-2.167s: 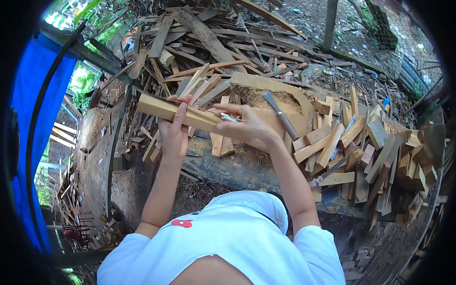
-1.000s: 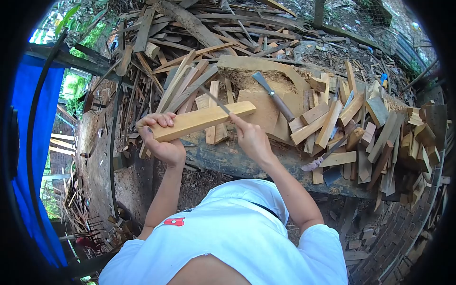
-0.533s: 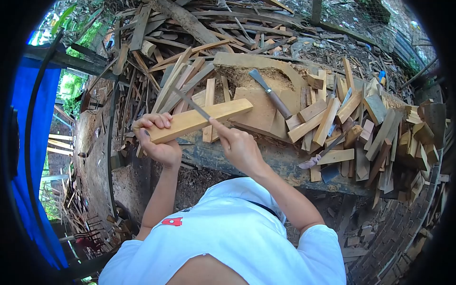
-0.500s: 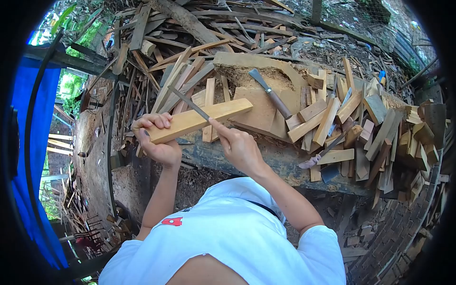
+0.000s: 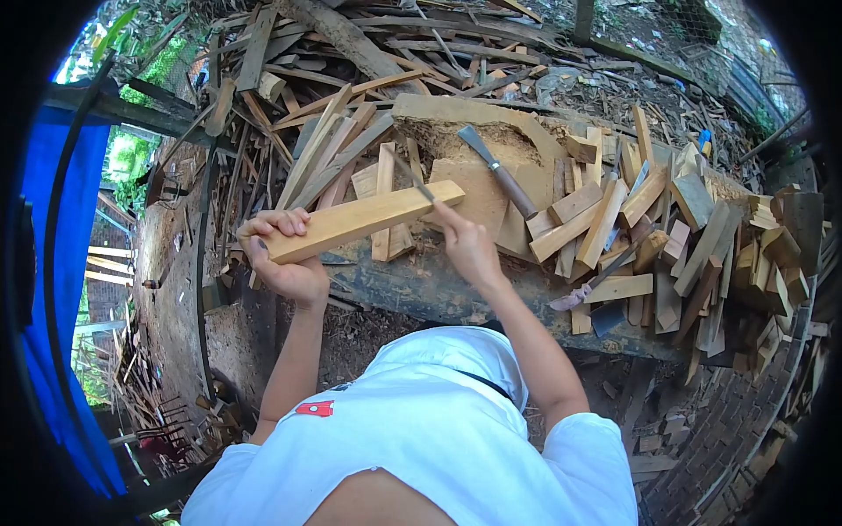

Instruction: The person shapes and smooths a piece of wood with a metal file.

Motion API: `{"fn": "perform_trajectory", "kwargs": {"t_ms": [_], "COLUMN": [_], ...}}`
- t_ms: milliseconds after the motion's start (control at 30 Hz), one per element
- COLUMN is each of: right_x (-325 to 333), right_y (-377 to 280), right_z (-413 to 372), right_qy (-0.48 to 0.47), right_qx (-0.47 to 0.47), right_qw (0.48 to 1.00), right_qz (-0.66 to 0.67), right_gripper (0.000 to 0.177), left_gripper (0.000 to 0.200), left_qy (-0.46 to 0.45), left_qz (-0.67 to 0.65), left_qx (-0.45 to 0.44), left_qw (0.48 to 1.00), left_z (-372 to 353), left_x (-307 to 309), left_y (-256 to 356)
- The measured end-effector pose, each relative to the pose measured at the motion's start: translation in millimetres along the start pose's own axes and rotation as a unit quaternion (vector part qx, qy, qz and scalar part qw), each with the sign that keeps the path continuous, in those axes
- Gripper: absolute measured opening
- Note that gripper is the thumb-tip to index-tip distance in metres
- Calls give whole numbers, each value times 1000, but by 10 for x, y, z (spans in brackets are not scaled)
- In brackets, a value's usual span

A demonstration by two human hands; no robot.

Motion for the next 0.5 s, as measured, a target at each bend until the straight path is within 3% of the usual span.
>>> {"fn": "perform_trajectory", "kwargs": {"t_ms": [67,167,267,300,333,367,500], "right_x": [-115,33,-31,59,-52,-186,-130], "right_y": [156,-276,-141,-74,198,443,330], "right_z": [93,-143,-101,-19,94,213,185], "right_qy": [54,61,58,-32,-7,13,27], "right_qx": [47,115,95,-14,-37,-28,-15], "right_qw": [997,992,993,999,999,998,998], "right_qz": [-30,7,29,-6,-30,-51,-57], "right_gripper": [41,42,43,42,40,40,41], "left_gripper": [20,19,19,20,20,18,17], "left_qy": [-2,-4,-7,-11,-12,-6,12], "left_qz": [-3,-2,-2,-5,-6,-8,-22], "left_qx": [2,0,2,-2,-4,-4,3], "left_qw": [1000,1000,1000,1000,1000,1000,1000], "left_z": [11,29,5,10,22,31,57], "left_x": [-2,-14,-1,-3,3,15,-7], "left_y": [-4,-13,-11,-8,-2,-4,-17]}}
Point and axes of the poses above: each hand's wrist, its own z-axis towards the middle knuckle, its own x-axis out of the back of the hand, y = z × x, the point moved 3 cm from there along z, towards the middle knuckle, and after that the axes turned 13 degrees about -z, right-handed, at the moved point
